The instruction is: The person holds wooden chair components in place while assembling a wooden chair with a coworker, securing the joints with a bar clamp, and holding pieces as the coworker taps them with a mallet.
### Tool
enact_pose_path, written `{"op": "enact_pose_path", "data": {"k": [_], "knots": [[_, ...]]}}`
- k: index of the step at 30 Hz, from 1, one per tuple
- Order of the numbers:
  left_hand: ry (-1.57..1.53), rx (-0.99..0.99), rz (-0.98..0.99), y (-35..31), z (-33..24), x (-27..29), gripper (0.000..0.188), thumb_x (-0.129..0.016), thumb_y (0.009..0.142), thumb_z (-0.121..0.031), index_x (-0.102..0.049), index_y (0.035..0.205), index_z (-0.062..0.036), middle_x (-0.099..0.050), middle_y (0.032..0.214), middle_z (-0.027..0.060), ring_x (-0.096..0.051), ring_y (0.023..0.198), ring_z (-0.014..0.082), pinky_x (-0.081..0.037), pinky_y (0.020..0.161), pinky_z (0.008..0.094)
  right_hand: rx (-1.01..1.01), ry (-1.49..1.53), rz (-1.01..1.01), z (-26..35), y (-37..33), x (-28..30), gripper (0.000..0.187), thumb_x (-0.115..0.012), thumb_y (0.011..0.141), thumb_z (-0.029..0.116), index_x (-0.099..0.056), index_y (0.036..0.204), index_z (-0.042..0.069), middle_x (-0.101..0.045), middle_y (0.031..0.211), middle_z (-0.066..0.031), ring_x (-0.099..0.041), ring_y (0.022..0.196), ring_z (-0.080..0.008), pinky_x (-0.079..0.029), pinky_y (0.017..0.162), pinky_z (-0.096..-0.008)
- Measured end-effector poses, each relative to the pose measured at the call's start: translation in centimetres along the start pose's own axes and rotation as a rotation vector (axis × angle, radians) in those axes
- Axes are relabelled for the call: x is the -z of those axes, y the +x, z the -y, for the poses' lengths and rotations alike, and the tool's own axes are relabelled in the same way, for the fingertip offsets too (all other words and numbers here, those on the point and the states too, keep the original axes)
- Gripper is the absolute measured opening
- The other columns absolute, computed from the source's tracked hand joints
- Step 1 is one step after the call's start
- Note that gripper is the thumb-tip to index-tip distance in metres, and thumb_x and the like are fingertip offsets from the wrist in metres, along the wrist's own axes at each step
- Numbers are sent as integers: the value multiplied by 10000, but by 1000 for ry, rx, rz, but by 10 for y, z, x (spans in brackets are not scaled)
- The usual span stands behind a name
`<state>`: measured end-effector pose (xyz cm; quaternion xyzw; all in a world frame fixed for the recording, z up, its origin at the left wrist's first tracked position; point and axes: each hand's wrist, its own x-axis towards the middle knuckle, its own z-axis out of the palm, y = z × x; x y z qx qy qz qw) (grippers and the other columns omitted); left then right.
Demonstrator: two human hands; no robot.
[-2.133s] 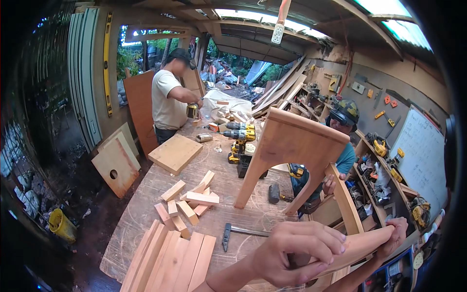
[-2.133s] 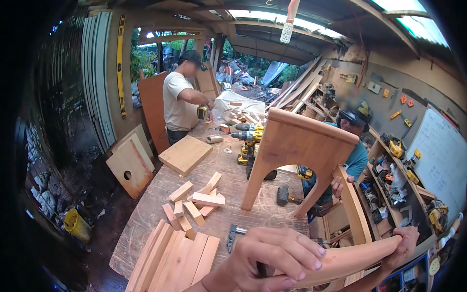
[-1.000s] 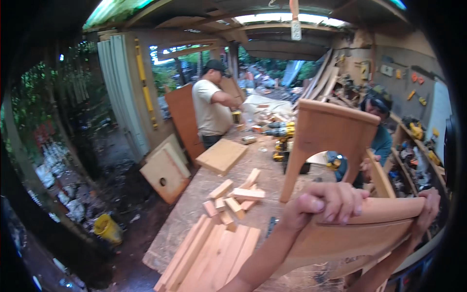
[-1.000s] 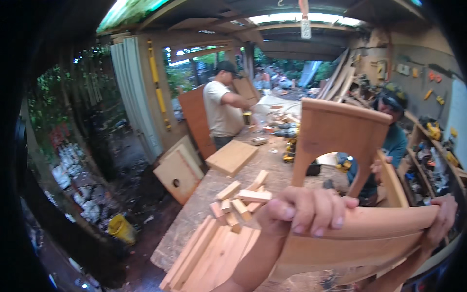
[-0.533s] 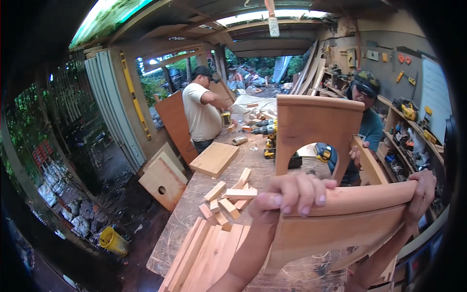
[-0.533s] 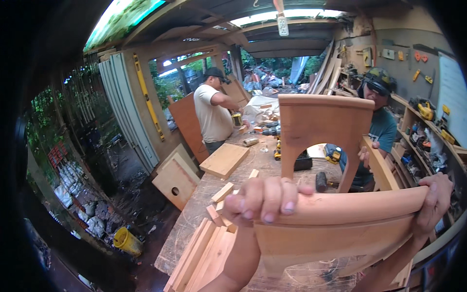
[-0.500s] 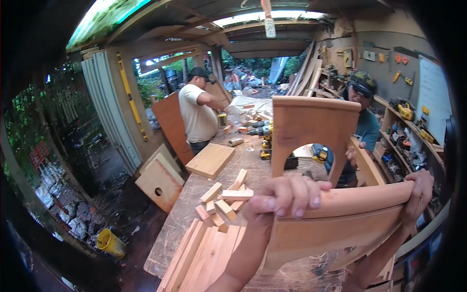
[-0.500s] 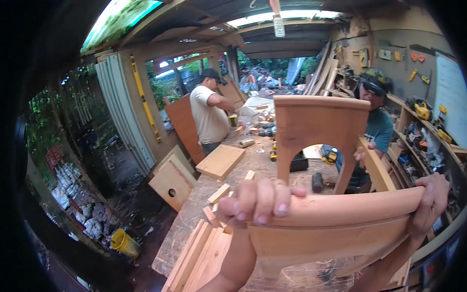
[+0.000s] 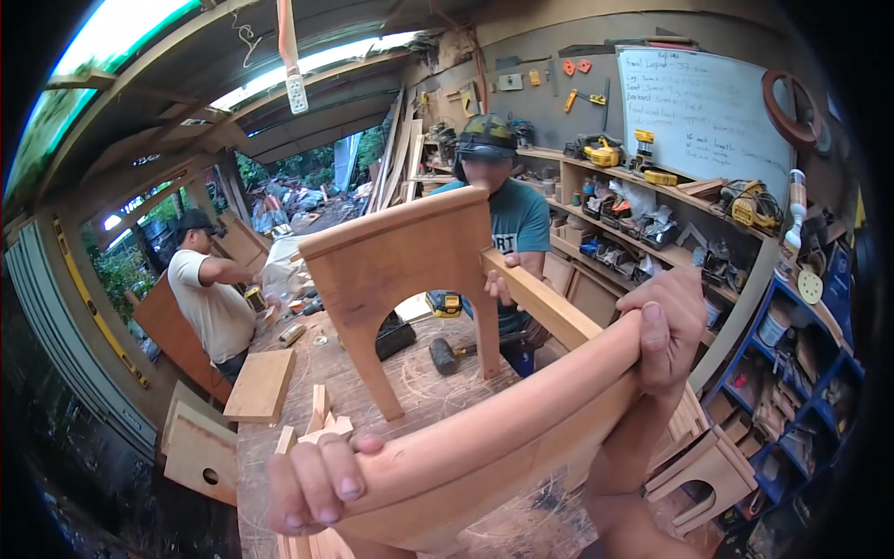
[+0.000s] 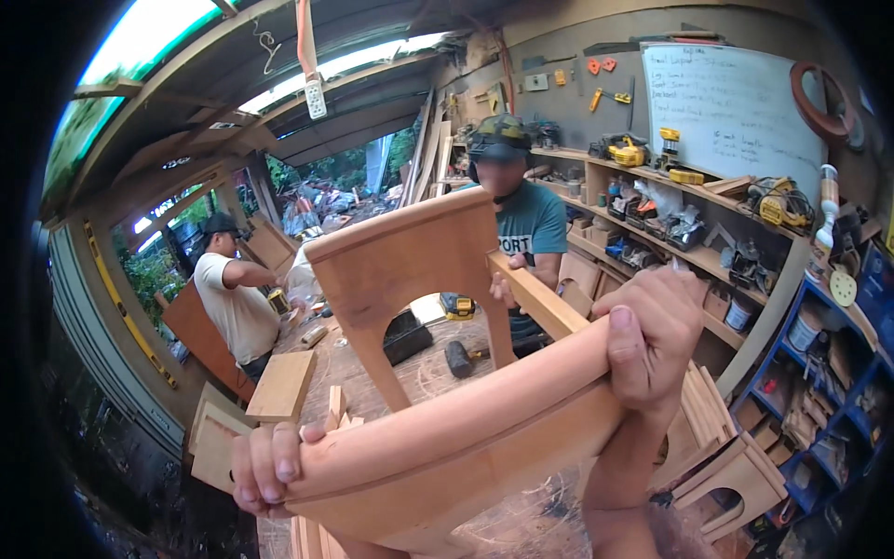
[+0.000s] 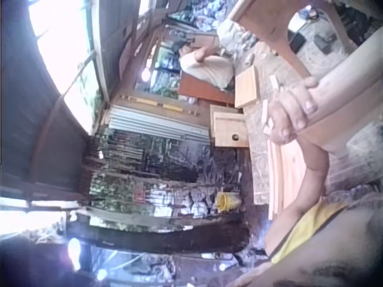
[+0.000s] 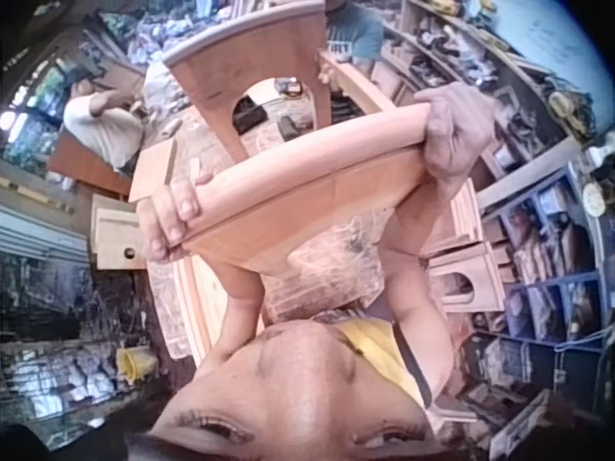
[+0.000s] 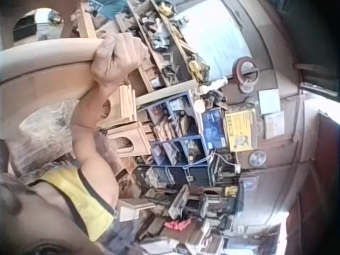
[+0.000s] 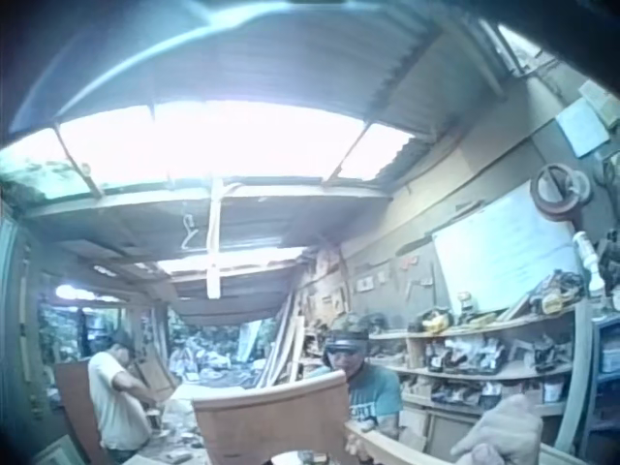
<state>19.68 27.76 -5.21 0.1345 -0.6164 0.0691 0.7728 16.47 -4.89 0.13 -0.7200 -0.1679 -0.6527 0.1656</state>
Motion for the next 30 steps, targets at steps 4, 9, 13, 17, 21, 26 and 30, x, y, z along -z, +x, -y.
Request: {"op": "enact_pose_path", "data": {"k": [4,9,13,17,21,26,30], "knots": [[13,108,2,-2,-6,4,128,-649,982,-122,-581,908,-201,-597,870,-43,-584,1019,171,-336,1201,498,-38,7,5,2,-4,1,315,-541,848,287,-639,690,33,-567,647,-98,-488,643,-276,-354,737,-396],[67,60,3,-9,-19,6,184,-678,962,-73,-569,923,-217,-588,895,-63,-572,1020,152,-322,1210,481,-28,-11,-7,3,-3,0,397,-527,868,367,-647,695,30,-555,637,-105,-485,643,-277,-349,722,-396],[27,-217,-116,2,20,-11,323,-766,869,-462,-655,923,-164,-681,912,39,-651,946,244,-431,1009,415,-40,6,-29,3,-5,-6,448,-519,882,411,-652,699,25,-541,631,-104,-476,641,-274,-343,713,-399],[-13,-145,31,-6,2,4,299,-796,844,-387,-670,1008,-171,-689,981,61,-627,1087,263,-315,1142,449,-48,-1,-44,4,-4,-2,480,-511,900,435,-652,706,18,-532,629,-104,-472,641,-270,-343,713,-399],[137,85,-81,-19,-15,6,482,-743,803,173,-562,955,-246,-582,943,-99,-560,1039,123,-313,1232,441,-62,-15,-12,3,-6,-3,487,-504,909,435,-651,714,14,-534,634,-108,-476,647,-271,-348,722,-400],[144,96,-3,-15,-25,7,469,-733,802,176,-571,968,-232,-587,974,-80,-568,1107,148,-308,1237,485,-33,-3,4,4,-4,-2,474,-498,913,418,-651,726,10,-546,658,-111,-491,669,-277,-357,740,-400],[103,81,-31,-15,-19,4,472,-742,796,187,-574,973,-216,-592,986,-57,-572,1127,174,-291,1245,520,-24,-14,5,4,-4,1,463,-497,910,410,-652,728,13,-550,671,-113,-497,681,-279,-356,739,-403]]}}
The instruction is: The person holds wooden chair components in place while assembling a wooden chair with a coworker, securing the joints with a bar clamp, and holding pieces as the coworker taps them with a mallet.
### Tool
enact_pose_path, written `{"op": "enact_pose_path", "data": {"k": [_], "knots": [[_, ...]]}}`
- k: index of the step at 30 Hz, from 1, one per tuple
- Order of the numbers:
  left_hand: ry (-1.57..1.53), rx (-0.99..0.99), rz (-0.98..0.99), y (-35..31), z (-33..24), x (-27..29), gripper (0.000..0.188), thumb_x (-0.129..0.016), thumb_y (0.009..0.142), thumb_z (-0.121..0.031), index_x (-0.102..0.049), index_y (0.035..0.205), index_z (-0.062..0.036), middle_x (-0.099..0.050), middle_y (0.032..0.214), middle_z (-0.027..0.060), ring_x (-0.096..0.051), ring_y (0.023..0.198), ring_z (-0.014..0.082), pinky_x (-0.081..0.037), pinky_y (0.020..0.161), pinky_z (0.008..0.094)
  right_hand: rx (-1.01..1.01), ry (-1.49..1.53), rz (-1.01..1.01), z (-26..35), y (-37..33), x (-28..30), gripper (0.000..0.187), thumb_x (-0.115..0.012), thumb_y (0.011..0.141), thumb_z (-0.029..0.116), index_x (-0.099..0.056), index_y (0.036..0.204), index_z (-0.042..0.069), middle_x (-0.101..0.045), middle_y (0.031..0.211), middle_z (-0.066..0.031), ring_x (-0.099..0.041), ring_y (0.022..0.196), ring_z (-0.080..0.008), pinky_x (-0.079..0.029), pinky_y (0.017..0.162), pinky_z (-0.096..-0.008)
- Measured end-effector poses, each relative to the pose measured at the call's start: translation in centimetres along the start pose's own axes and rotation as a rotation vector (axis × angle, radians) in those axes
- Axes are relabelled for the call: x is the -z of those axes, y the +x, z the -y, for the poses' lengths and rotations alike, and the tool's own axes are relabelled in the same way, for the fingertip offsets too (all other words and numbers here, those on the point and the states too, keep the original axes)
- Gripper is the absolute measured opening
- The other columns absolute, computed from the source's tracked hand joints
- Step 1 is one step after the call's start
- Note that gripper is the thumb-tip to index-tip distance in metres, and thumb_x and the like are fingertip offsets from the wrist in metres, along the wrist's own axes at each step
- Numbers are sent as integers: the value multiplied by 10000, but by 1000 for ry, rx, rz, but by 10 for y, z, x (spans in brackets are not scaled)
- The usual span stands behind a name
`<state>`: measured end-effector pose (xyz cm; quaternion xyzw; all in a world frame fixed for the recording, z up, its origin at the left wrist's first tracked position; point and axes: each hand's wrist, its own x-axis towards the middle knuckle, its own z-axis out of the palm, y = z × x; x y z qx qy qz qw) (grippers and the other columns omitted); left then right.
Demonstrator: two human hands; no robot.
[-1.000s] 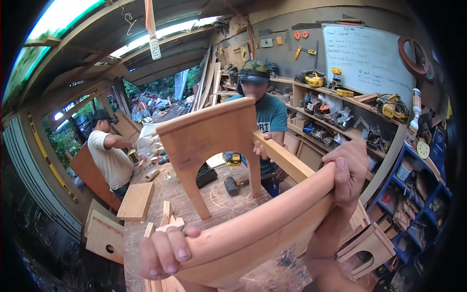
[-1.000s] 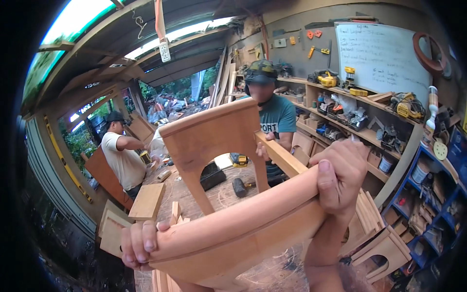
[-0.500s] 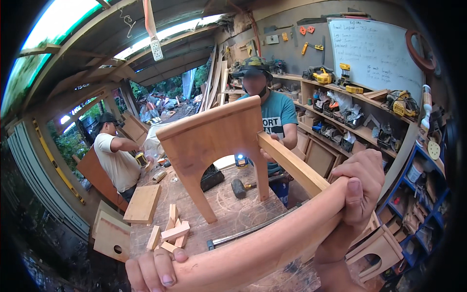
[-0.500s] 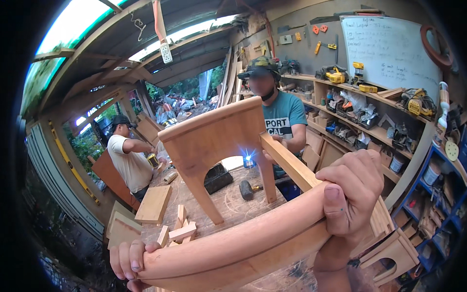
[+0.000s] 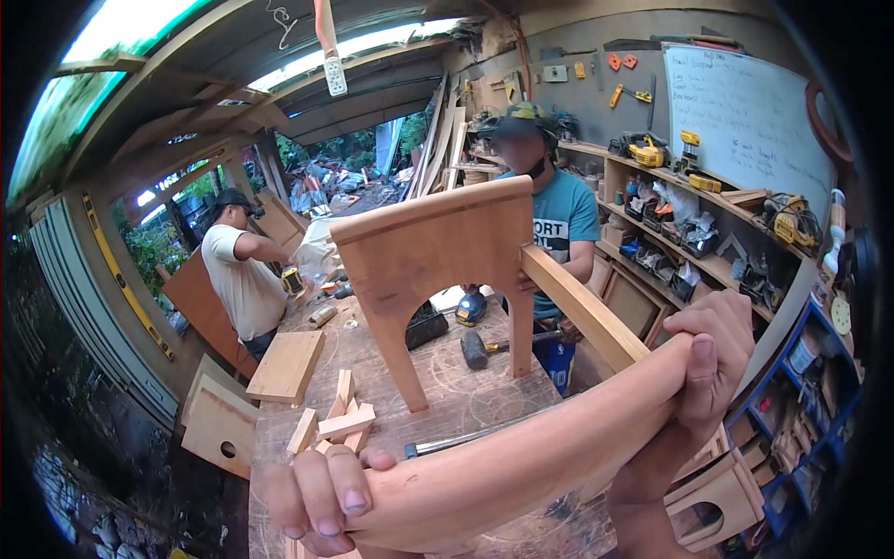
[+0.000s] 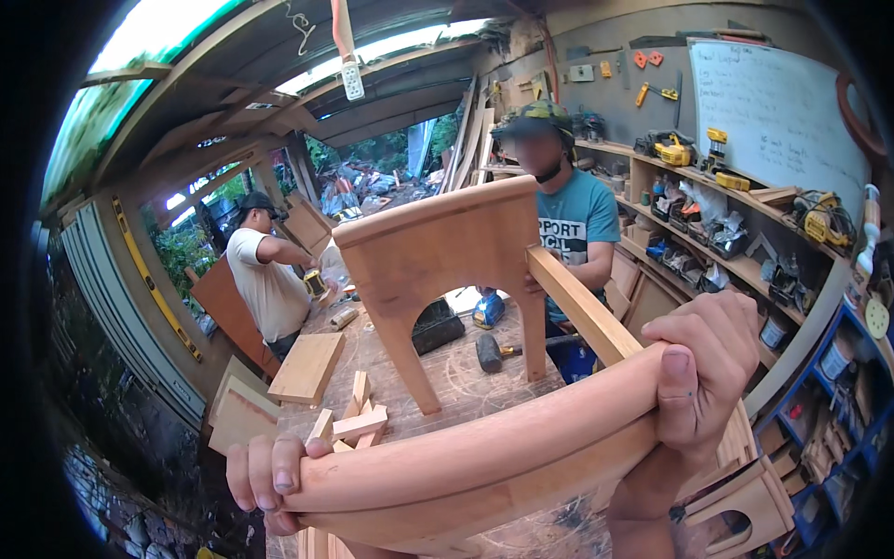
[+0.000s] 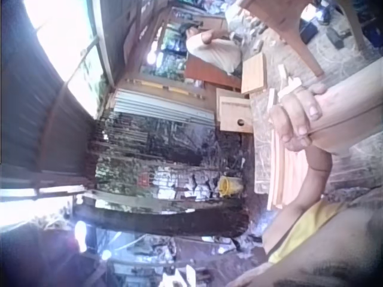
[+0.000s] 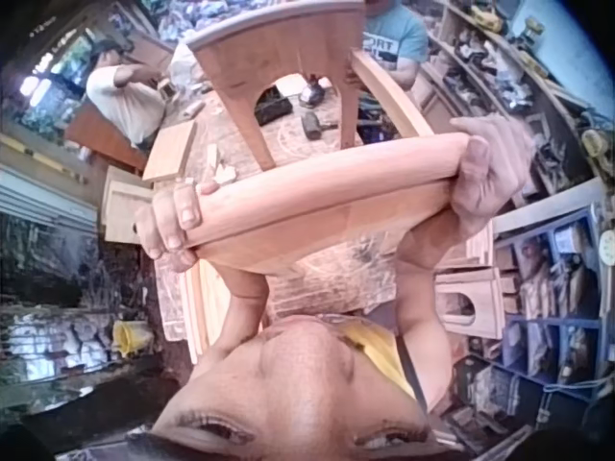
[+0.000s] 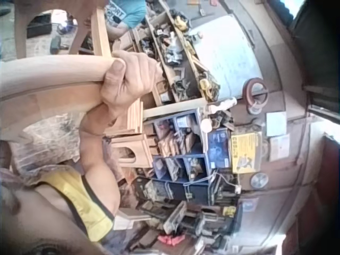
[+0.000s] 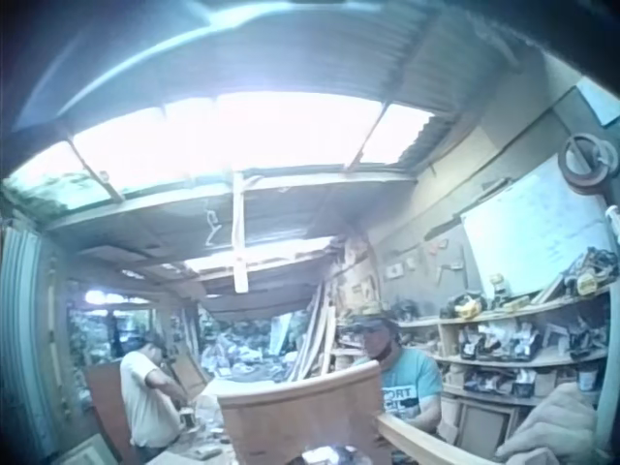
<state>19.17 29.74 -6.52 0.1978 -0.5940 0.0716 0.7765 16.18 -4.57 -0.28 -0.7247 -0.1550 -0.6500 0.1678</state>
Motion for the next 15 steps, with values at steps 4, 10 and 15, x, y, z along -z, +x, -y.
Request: {"op": "enact_pose_path", "data": {"k": [4,10,15], "knots": [[6,19,2,-3,-4,2,486,-753,788,190,-572,975,-220,-592,989,-56,-574,1126,170,-292,1242,530,-10,-5,6,0,-2,0,450,-502,905,402,-654,731,16,-553,678,-112,-501,688,-281,-353,738,-403],[56,15,8,-3,-3,4,508,-744,762,203,-565,974,-223,-590,983,-65,-583,1115,169,-312,1241,514,0,3,1,-1,-1,-2,448,-506,905,403,-656,730,19,-557,666,-106,-499,674,-275,-353,733,-399],[68,-25,-23,1,2,-2,520,-725,740,211,-563,971,-226,-587,980,-72,-585,1102,165,-327,1244,506,3,-3,0,-3,1,-1,454,-503,910,406,-658,731,19,-558,658,-104,-496,663,-272,-356,732,-399]]}}
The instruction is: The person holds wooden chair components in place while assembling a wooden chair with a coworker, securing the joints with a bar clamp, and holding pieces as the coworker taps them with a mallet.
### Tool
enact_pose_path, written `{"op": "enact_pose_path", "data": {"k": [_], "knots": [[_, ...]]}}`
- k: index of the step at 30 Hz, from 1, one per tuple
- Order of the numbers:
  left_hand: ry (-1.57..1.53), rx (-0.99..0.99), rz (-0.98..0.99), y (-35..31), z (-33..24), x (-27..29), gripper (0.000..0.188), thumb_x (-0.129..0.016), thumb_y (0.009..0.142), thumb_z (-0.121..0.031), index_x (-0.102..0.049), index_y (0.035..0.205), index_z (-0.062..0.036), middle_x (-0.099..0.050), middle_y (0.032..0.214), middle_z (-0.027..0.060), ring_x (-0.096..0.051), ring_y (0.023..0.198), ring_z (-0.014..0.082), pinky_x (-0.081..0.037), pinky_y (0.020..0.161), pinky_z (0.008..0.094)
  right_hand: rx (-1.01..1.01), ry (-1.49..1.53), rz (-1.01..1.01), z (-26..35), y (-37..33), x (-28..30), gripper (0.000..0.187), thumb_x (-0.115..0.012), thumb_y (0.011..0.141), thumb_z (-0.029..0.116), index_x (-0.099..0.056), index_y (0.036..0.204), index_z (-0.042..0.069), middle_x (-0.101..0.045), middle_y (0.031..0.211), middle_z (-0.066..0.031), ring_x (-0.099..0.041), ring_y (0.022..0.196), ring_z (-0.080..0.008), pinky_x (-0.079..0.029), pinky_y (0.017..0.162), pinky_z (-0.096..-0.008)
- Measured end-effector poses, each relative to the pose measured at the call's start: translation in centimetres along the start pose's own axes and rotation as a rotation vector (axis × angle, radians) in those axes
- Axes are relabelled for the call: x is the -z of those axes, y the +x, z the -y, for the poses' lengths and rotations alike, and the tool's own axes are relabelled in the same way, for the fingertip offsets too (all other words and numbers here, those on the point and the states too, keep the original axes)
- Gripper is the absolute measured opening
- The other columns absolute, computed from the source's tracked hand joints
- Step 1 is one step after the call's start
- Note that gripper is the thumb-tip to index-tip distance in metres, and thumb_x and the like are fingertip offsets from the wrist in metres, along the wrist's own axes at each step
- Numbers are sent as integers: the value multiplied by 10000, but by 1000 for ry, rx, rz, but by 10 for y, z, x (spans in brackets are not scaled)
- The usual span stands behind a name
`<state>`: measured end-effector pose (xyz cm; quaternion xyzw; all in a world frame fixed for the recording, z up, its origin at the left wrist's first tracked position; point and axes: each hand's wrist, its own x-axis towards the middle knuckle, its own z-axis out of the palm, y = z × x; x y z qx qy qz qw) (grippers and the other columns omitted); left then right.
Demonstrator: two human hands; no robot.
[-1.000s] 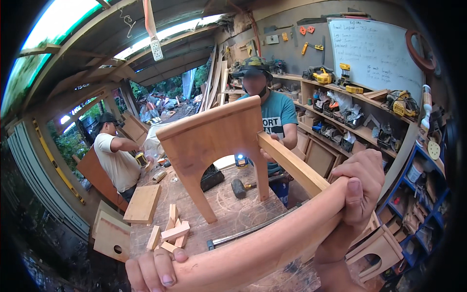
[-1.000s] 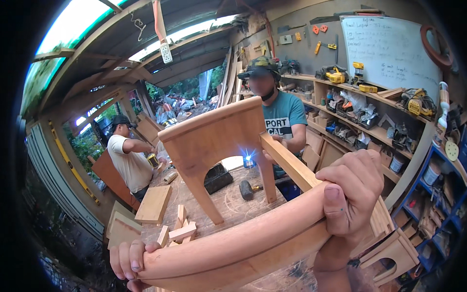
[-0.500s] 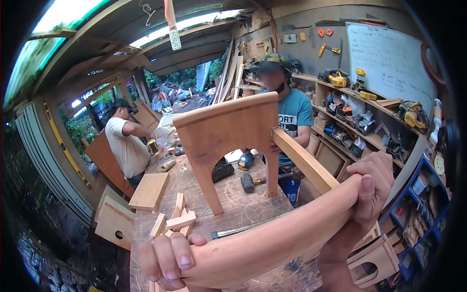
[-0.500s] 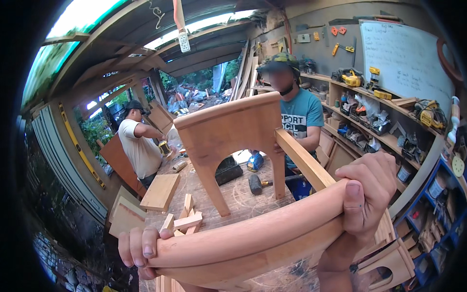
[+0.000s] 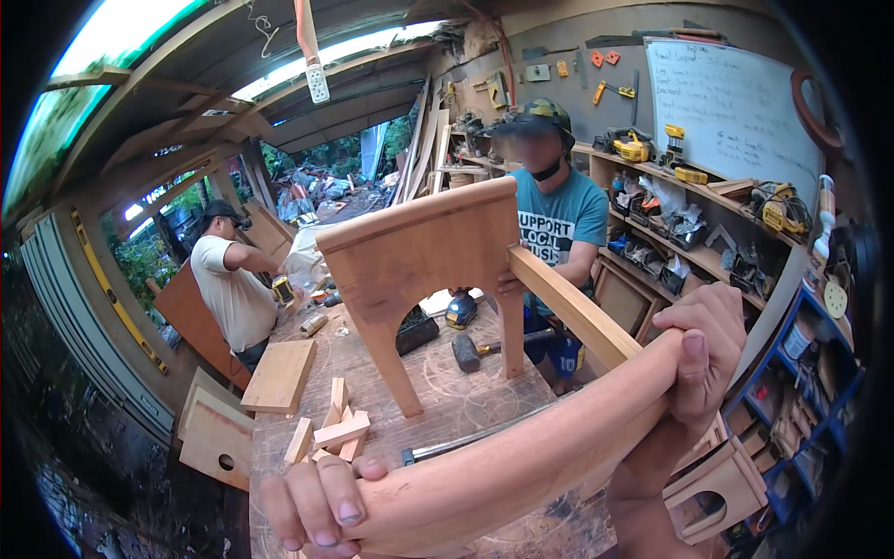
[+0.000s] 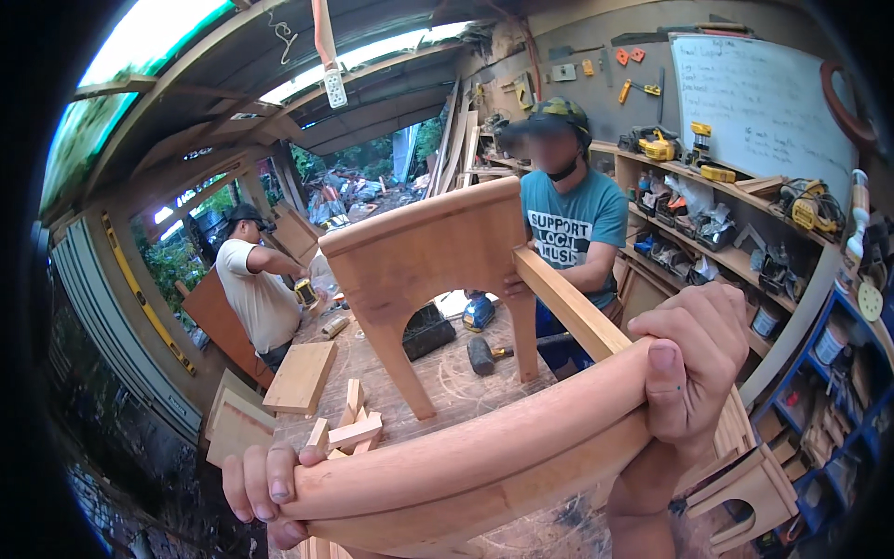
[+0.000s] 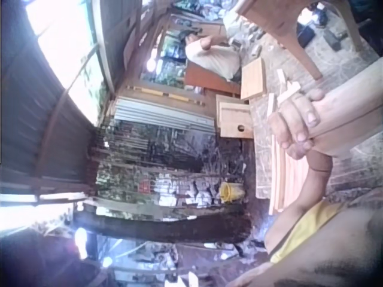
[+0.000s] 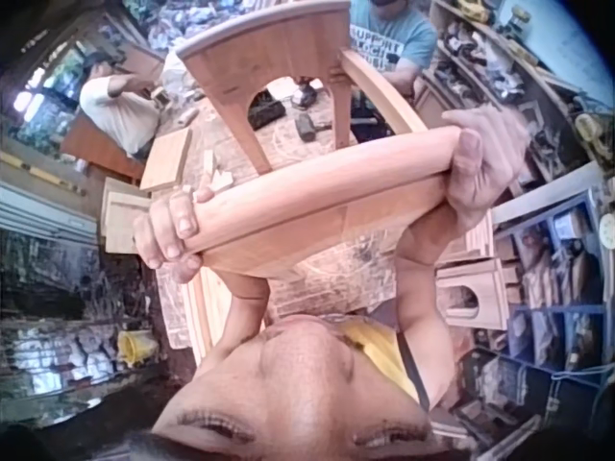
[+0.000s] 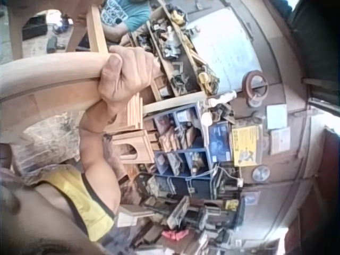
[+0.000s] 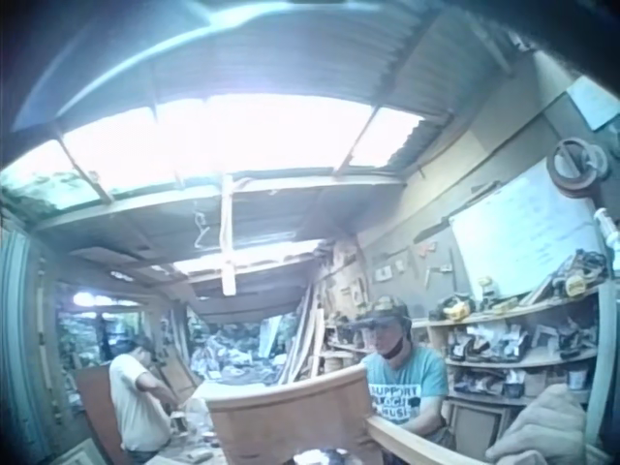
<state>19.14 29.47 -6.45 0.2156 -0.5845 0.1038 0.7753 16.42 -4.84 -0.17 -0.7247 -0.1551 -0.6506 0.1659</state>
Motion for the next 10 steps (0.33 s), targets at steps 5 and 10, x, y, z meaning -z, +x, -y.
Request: {"op": "enact_pose_path", "data": {"k": [5,10], "knots": [[4,4,-14,-1,0,1,529,-721,729,218,-562,967,-227,-580,966,-75,-585,1087,164,-326,1251,494,2,-16,6,1,0,-1,453,-500,912,405,-660,729,22,-561,658,-104,-497,658,-271,-357,732,-400],[-5,8,-14,0,-1,-1,521,-732,739,210,-562,963,-229,-576,956,-78,-584,1081,162,-328,1250,489,-14,-3,16,0,-5,-1,449,-493,915,410,-666,738,35,-570,664,-113,-512,676,-270,-368,757,-395]]}}
